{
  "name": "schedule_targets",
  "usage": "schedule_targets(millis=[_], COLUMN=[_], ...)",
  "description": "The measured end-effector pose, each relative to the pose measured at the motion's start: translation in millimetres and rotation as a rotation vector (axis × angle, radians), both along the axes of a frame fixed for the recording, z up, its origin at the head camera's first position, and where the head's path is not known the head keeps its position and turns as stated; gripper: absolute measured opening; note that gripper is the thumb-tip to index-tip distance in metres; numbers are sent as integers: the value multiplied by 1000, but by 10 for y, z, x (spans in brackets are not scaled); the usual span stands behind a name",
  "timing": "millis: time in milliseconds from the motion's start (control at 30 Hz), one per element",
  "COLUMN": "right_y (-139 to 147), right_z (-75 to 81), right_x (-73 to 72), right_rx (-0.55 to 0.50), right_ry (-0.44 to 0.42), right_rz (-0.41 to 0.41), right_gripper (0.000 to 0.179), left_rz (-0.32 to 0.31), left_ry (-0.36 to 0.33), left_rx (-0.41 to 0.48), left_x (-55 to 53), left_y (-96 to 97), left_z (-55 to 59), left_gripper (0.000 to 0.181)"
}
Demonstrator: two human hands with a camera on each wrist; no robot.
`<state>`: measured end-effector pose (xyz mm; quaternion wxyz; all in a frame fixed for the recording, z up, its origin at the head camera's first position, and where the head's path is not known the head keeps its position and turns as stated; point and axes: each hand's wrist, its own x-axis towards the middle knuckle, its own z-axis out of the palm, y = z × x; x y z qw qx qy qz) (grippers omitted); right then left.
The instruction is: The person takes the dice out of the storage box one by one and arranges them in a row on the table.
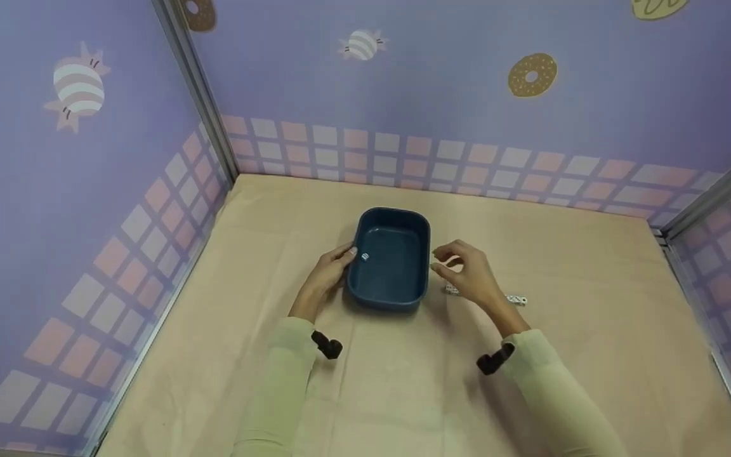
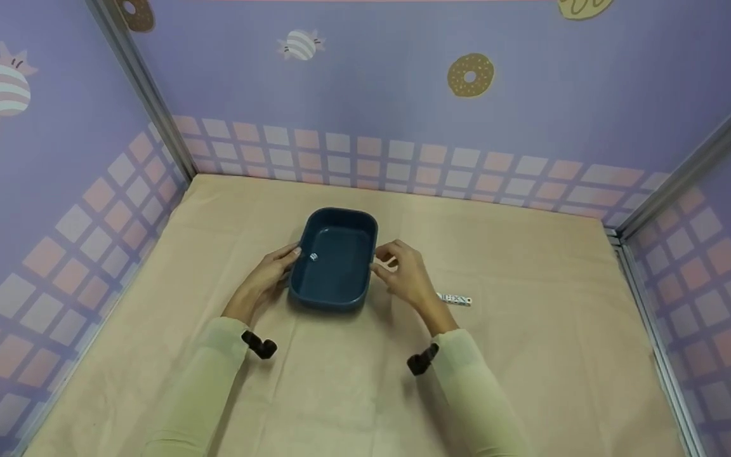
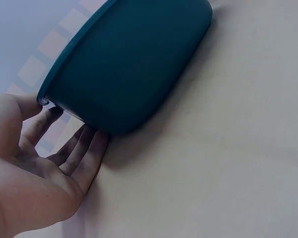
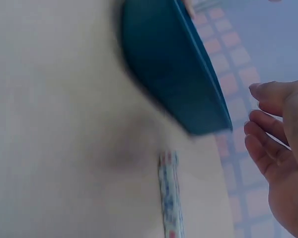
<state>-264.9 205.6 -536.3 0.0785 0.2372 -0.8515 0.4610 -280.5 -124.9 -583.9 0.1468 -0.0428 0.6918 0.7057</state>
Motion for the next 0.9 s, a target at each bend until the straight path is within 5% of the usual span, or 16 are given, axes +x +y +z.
schedule_targets(millis=[467,700,900], right_y=[-1165,-1478,-1598], right_z=[-39,-225,-407], right_x=[-306,-409,-414], right_rx=[-20,22,83], right_ry=[-33,-106,-154], right_rz=[-56,-127,-163], right_gripper=[24,27,28], left_rz=[-31,-21,-1], left_ry=[-12,-45,-56], left_rx=[8,120,114], left_x=[-9,-19,-9], left_y=[-32,-14,2], left_z=[29,53,42], left_gripper=[55,56,54])
